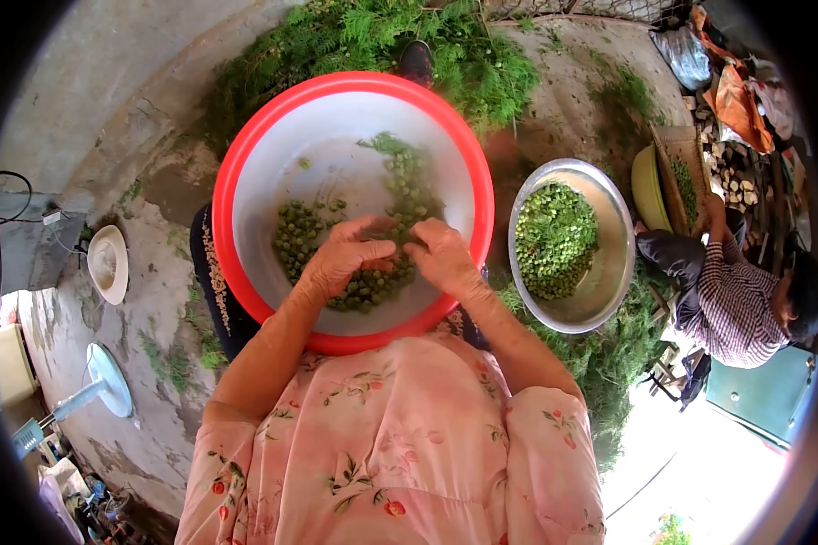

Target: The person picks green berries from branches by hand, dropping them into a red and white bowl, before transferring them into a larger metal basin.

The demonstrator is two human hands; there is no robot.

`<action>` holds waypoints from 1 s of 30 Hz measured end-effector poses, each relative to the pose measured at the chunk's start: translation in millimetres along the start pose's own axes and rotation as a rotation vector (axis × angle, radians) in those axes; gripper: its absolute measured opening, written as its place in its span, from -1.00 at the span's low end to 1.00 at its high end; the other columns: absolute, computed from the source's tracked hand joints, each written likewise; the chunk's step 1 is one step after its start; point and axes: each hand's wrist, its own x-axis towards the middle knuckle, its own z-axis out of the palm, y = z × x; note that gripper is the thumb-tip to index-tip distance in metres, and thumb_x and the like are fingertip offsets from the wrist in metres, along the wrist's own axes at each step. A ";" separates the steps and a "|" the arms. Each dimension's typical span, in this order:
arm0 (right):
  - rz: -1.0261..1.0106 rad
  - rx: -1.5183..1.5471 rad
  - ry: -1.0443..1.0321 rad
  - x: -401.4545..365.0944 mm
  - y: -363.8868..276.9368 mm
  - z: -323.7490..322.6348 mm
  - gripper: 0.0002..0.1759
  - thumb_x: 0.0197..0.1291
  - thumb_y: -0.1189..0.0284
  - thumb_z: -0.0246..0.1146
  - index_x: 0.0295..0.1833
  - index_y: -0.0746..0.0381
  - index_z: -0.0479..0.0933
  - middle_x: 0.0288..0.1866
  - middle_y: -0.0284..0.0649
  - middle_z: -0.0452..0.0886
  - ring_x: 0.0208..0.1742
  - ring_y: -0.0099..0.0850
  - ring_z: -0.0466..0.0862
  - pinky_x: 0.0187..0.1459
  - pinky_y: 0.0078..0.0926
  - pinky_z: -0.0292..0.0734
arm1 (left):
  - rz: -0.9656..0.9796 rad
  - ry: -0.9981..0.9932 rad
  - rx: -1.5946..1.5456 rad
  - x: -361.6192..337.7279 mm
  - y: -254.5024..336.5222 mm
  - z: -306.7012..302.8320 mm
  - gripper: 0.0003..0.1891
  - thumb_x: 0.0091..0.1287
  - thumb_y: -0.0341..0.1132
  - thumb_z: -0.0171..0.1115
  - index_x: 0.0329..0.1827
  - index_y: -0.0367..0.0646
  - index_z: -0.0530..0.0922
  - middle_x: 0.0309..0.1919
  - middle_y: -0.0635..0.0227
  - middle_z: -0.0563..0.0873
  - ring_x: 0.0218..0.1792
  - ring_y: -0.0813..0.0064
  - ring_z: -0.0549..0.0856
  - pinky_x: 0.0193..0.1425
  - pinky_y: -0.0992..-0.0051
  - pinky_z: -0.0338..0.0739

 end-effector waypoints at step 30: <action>0.414 0.720 -0.123 -9.8 -17.1 5.3 -0.98 0.16 0.57 0.18 -0.30 0.29 0.52 -0.56 -0.39 0.49 -0.59 -0.64 0.45 -0.53 -0.68 0.35 | -0.075 -0.108 0.077 -8.5 9.0 2.6 -0.61 0.02 -0.58 0.28 -0.02 -0.41 0.52 -0.32 0.18 0.63 -0.41 0.40 0.68 -0.29 0.51 0.64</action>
